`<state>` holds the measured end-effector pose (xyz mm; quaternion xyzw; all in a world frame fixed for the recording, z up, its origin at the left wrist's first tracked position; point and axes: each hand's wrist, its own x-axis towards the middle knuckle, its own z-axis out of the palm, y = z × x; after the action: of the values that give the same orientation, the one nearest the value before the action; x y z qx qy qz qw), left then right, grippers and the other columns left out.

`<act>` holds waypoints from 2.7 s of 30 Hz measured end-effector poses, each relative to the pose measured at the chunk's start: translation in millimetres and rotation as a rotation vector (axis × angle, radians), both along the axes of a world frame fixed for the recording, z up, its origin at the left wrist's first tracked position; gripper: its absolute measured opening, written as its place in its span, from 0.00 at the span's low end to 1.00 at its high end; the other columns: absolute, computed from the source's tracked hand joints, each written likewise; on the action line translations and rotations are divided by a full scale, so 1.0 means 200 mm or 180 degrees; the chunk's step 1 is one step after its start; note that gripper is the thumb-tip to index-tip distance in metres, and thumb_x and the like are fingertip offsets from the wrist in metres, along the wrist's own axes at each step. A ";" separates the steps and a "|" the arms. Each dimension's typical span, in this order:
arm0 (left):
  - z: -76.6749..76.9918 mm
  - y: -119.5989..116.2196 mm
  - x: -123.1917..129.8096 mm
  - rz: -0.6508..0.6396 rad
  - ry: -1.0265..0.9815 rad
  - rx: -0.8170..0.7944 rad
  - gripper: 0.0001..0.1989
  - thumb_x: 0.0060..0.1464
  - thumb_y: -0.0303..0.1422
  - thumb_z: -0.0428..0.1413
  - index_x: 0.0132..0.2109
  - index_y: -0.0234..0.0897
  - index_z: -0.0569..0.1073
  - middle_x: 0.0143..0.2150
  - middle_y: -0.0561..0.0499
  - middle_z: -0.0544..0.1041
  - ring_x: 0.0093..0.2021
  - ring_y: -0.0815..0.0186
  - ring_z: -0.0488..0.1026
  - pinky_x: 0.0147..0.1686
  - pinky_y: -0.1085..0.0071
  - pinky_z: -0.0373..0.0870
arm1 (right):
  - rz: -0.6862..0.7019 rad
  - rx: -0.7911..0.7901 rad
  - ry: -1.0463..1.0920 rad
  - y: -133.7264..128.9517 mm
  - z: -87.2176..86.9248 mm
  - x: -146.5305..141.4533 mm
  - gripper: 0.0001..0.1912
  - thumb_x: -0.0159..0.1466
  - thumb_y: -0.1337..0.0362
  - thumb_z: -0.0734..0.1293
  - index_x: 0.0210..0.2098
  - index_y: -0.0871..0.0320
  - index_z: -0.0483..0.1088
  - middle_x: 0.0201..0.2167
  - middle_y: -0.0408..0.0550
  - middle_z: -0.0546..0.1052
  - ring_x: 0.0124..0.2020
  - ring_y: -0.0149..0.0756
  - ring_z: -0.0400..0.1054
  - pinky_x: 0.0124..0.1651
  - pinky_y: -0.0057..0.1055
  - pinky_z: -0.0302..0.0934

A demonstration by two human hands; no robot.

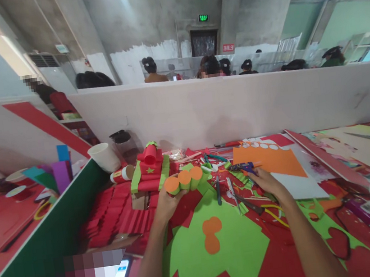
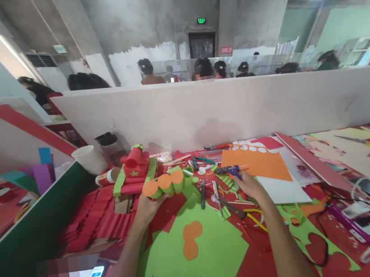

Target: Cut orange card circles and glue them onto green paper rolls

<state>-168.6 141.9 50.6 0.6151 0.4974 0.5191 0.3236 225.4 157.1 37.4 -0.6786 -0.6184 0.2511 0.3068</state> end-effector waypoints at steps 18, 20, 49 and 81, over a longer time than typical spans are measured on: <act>0.02 -0.01 0.02 -0.0034 -0.0057 -0.0036 0.29 0.44 0.41 0.65 0.53 0.37 0.72 0.51 0.43 0.77 0.53 0.53 0.74 0.55 0.56 0.70 | -0.0166 -0.0580 0.2855 -0.04 0.06 -0.12 0.22 0.51 0.74 0.68 0.45 0.54 0.69 0.41 0.46 0.82 0.40 0.39 0.79 0.39 0.27 0.75; 0.02 -0.01 0.02 -0.0038 -0.0094 -0.0034 0.29 0.44 0.41 0.65 0.53 0.37 0.72 0.51 0.43 0.78 0.53 0.54 0.74 0.54 0.56 0.71 | -0.0167 -0.0631 0.3006 -0.04 0.05 -0.14 0.23 0.50 0.75 0.68 0.44 0.54 0.69 0.40 0.46 0.82 0.41 0.40 0.79 0.41 0.29 0.76; 0.02 -0.02 0.02 -0.0146 -0.0190 -0.0051 0.28 0.46 0.37 0.63 0.56 0.35 0.70 0.53 0.42 0.77 0.53 0.55 0.74 0.55 0.58 0.69 | -0.0003 -0.0594 0.3378 -0.01 0.04 -0.16 0.21 0.47 0.75 0.65 0.41 0.54 0.66 0.41 0.53 0.81 0.46 0.48 0.77 0.46 0.44 0.76; -0.01 -0.01 0.01 0.0121 -0.0164 -0.0019 0.32 0.44 0.39 0.66 0.57 0.36 0.69 0.56 0.42 0.74 0.54 0.54 0.73 0.53 0.61 0.70 | 0.1519 0.0410 0.1311 0.10 0.51 -0.28 0.19 0.64 0.49 0.66 0.26 0.57 0.65 0.23 0.43 0.66 0.27 0.34 0.61 0.32 0.31 0.57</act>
<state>-166.2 140.3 49.5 0.5911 0.5020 0.5393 0.3282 168.9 176.6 139.5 -0.4285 -0.6996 0.4084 0.4003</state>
